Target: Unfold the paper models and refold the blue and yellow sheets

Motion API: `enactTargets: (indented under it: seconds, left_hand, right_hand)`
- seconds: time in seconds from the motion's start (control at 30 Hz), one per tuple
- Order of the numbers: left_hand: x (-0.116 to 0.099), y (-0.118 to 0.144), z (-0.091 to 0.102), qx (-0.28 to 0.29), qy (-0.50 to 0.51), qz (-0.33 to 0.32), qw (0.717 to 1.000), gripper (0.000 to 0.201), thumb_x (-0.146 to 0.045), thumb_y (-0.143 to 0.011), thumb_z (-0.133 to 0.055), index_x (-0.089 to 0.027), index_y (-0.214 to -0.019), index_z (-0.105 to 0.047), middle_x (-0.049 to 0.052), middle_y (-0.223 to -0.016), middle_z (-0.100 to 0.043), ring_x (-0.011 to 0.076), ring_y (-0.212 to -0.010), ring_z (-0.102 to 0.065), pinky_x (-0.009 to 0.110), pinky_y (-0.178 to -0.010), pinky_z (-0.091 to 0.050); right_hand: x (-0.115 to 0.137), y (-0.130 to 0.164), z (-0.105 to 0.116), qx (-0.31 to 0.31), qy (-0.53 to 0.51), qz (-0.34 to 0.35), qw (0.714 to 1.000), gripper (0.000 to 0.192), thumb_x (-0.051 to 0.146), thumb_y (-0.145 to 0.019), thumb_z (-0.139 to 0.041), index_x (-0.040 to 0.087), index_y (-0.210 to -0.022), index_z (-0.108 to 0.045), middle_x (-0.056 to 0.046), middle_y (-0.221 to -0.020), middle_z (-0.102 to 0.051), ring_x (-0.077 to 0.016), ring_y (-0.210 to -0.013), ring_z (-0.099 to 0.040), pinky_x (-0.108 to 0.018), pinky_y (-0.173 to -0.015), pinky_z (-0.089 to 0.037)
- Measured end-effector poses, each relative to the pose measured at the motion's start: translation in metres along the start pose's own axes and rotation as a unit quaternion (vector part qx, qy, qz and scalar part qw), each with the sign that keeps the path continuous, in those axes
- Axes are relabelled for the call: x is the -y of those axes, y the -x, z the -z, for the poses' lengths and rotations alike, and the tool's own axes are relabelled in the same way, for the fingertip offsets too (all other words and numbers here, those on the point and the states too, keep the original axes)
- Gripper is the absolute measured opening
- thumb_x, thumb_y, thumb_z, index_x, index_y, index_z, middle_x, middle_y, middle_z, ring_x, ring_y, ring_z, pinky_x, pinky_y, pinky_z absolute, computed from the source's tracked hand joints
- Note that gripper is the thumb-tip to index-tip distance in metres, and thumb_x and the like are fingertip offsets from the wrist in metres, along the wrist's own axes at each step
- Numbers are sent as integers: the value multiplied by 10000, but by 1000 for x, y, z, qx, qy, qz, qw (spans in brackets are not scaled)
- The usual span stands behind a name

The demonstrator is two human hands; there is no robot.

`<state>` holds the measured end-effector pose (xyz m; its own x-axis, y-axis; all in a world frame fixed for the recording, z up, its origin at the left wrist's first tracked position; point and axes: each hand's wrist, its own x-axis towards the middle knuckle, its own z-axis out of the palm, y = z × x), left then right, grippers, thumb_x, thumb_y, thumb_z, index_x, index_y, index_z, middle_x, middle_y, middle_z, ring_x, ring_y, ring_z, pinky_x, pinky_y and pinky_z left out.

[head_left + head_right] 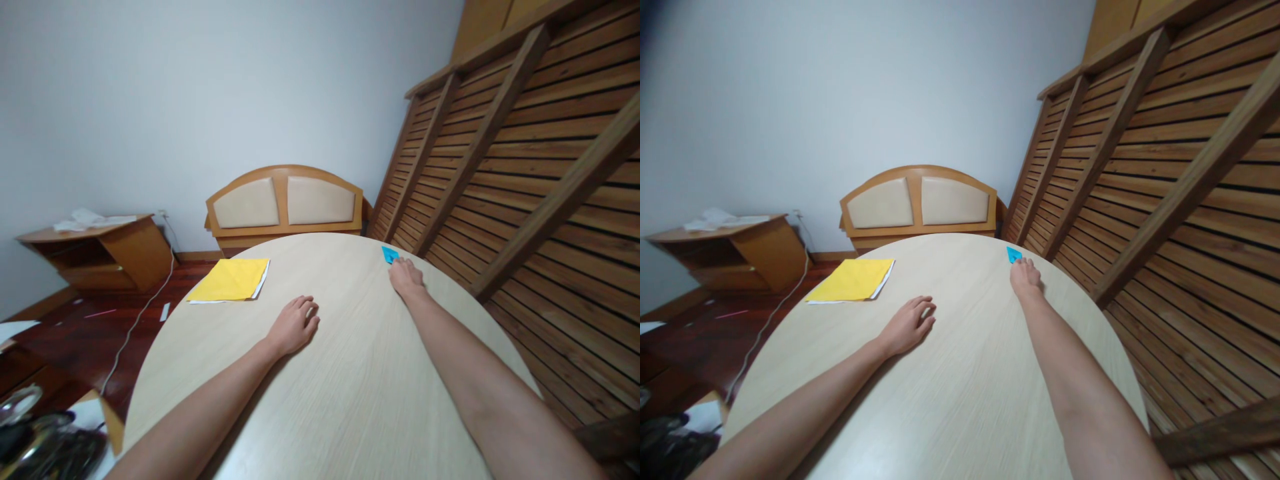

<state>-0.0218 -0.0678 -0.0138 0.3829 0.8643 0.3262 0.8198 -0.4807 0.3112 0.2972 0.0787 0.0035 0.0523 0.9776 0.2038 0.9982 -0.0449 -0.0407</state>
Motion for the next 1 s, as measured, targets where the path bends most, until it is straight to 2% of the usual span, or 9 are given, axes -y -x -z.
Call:
enactTargets:
  seconds: [0.17,0.3,0.4,0.5,0.6,0.67,0.73,0.83,1.0]
  left_hand:
    - [0,0,0,1,-4,1,1000,286,-295,-953,-500,-152,-1163,-632,157,-1375,-587,288,-1309,-517,462,-1141,-399]
    - [2,1,-1,-4,-3,-4,1000,282,-299,-954,-494,-163,-1160,-631,157,-1378,-584,286,-1304,-523,473,-1140,-399]
    - [2,2,-3,-6,-5,-7,1000,282,-307,-953,-493,-169,-1155,-635,156,-1373,-587,287,-1301,-526,471,-1136,-403]
    - [-2,3,-4,-7,-2,-8,1000,274,-308,-949,-497,-178,-1146,-638,147,-1354,-601,279,-1296,-534,456,-1130,-412]
    - [-8,2,0,-9,0,-3,1000,289,-317,-947,-496,-176,-1158,-635,145,-1327,-620,274,-1254,-568,438,-1093,-446]
    - [-7,0,9,-24,-17,12,999,328,-339,-957,-473,-163,-1187,-627,149,-1334,-617,282,-1227,-586,433,-1060,-469]
    - [2,-2,24,-46,-42,26,998,342,-366,-961,-461,-174,-1188,-629,135,-1327,-625,280,-1214,-595,426,-1057,-466]
    - [31,-2,52,-66,-75,76,992,371,-400,-945,-468,-192,-1220,-604,117,-1272,-655,281,-1170,-619,424,-1018,-487]
    - [95,10,85,-23,-104,78,991,486,-488,-885,-483,-156,-1217,-608,154,-1354,-603,318,-1257,-556,458,-1088,-420]
  right_hand:
    - [5,5,3,-12,8,-24,1000,520,191,-963,-395,101,-1474,-430,-260,-1470,-447,-348,-1337,-406,-478,-984,-458]
    - [11,14,9,-19,14,-13,1000,484,192,-953,-411,118,-1424,-491,-224,-1569,-331,-360,-1416,-301,-481,-960,-477]
    - [23,25,16,-29,10,42,999,433,226,-956,-439,112,-1358,-552,-195,-1597,-298,-346,-1449,-265,-464,-1004,-457]
    - [41,44,20,-31,-23,117,992,467,288,-956,-484,108,-1385,-525,-178,-1610,-289,-327,-1466,-269,-470,-1109,-367]
    - [60,72,21,-3,-82,161,984,510,391,-978,-456,145,-1422,-501,-147,-1615,-298,-319,-1462,-300,-467,-1153,-312]
    - [69,92,18,19,-119,184,975,585,478,-973,-450,135,-1446,-478,-151,-1606,-316,-322,-1462,-310,-463,-1170,-285]
    - [72,109,14,51,-152,214,963,633,535,-973,-424,127,-1453,-472,-154,-1599,-331,-308,-1468,-308,-447,-1181,-267]
    - [70,124,8,93,-184,254,945,638,563,-983,-383,156,-1467,-463,-125,-1597,-346,-299,-1485,-280,-480,-1207,-191]
    - [60,122,4,112,-193,268,937,630,551,-989,-375,167,-1482,-448,-111,-1604,-334,-298,-1497,-249,-500,-1215,-148]
